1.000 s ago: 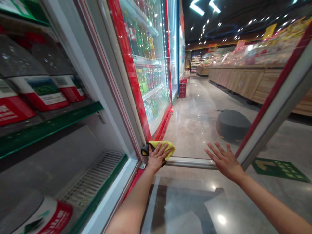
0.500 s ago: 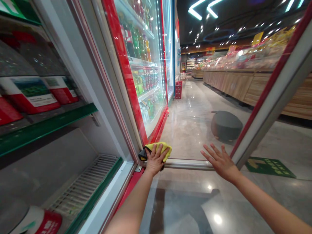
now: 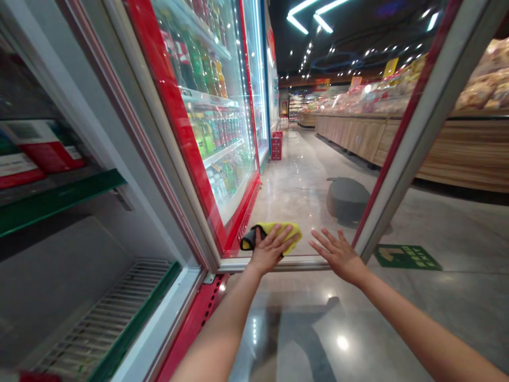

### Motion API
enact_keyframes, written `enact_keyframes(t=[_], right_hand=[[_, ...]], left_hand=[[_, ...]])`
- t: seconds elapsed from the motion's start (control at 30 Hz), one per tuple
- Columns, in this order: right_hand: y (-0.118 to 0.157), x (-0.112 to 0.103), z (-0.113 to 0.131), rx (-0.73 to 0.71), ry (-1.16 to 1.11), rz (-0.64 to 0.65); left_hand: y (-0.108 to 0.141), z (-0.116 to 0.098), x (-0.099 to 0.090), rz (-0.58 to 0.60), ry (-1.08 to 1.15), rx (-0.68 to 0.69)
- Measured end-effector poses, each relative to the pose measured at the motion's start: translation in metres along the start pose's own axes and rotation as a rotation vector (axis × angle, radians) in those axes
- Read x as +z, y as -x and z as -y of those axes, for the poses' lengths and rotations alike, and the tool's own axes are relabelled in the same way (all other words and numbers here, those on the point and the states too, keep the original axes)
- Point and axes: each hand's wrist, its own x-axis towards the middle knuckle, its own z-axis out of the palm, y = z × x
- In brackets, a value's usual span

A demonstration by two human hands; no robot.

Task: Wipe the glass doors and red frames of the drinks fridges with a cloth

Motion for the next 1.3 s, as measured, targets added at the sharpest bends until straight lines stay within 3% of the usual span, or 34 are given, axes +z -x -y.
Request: enact_keyframes(t=[0.03,0.1,0.17,0.3,0.37,0.4,0.47,0.53,0.6,0.67,0.73,0.8,0.87,0.93,1.0,1.1,1.13,1.2,1.3], right_hand=[[0.001,-0.001,-0.002,-0.006,-0.007,0.007],[0.003,-0.003,-0.007,-0.023,-0.024,0.019],[0.004,-0.004,-0.011,-0.036,-0.043,0.026],[0.004,-0.007,-0.013,-0.035,-0.086,0.041],[0.001,-0.011,-0.013,-0.03,-0.108,0.049],[-0.001,-0.013,-0.014,-0.031,-0.117,0.057],[-0.003,-0.02,-0.017,-0.045,-0.129,0.082],[0.001,-0.029,-0.025,-0.069,-0.14,0.112],[0.014,-0.036,-0.038,-0.084,-0.136,0.135],[0.033,-0.041,-0.053,-0.073,-0.104,0.142],[0.056,-0.043,-0.068,-0.048,-0.065,0.131],[0.074,-0.044,-0.076,-0.032,-0.048,0.121],[0.084,-0.044,-0.079,-0.022,-0.054,0.127],[0.086,-0.044,-0.078,-0.016,-0.056,0.143],[0.085,-0.044,-0.076,-0.022,-0.049,0.155],[0.088,-0.044,-0.077,-0.041,-0.063,0.156],[0.09,-0.045,-0.078,-0.042,-0.074,0.157],[0.094,-0.047,-0.079,-0.036,-0.086,0.165],[0.096,-0.05,-0.08,-0.032,-0.086,0.177]], left_hand=[[0.017,0.003,0.005,0.026,-0.012,0.105],[0.041,0.015,0.007,0.044,-0.017,0.172],[0.039,0.028,0.0,0.011,0.003,0.061],[-0.028,0.025,-0.023,-0.141,0.044,-0.43],[-0.058,0.008,-0.024,-0.18,0.074,-0.535],[-0.064,-0.001,-0.021,-0.166,0.095,-0.504],[-0.055,-0.015,-0.009,-0.079,0.143,-0.289],[-0.025,-0.02,0.005,0.043,0.183,0.029],[0.009,-0.015,0.016,0.077,0.2,0.114],[0.026,-0.005,0.019,0.073,0.204,0.118],[0.014,0.0,0.014,0.038,0.191,0.024],[-0.022,-0.007,0.004,-0.023,0.169,-0.162],[-0.067,-0.028,-0.004,-0.075,0.163,-0.357],[-0.1,-0.055,-0.005,-0.085,0.163,-0.418],[-0.106,-0.077,0.004,-0.053,0.166,-0.287],[-0.075,-0.092,0.029,-0.012,0.19,0.125],[-0.063,-0.092,0.036,-0.009,0.197,0.181],[-0.048,-0.087,0.041,0.001,0.212,0.253],[-0.066,-0.086,0.031,-0.008,0.236,0.128]])
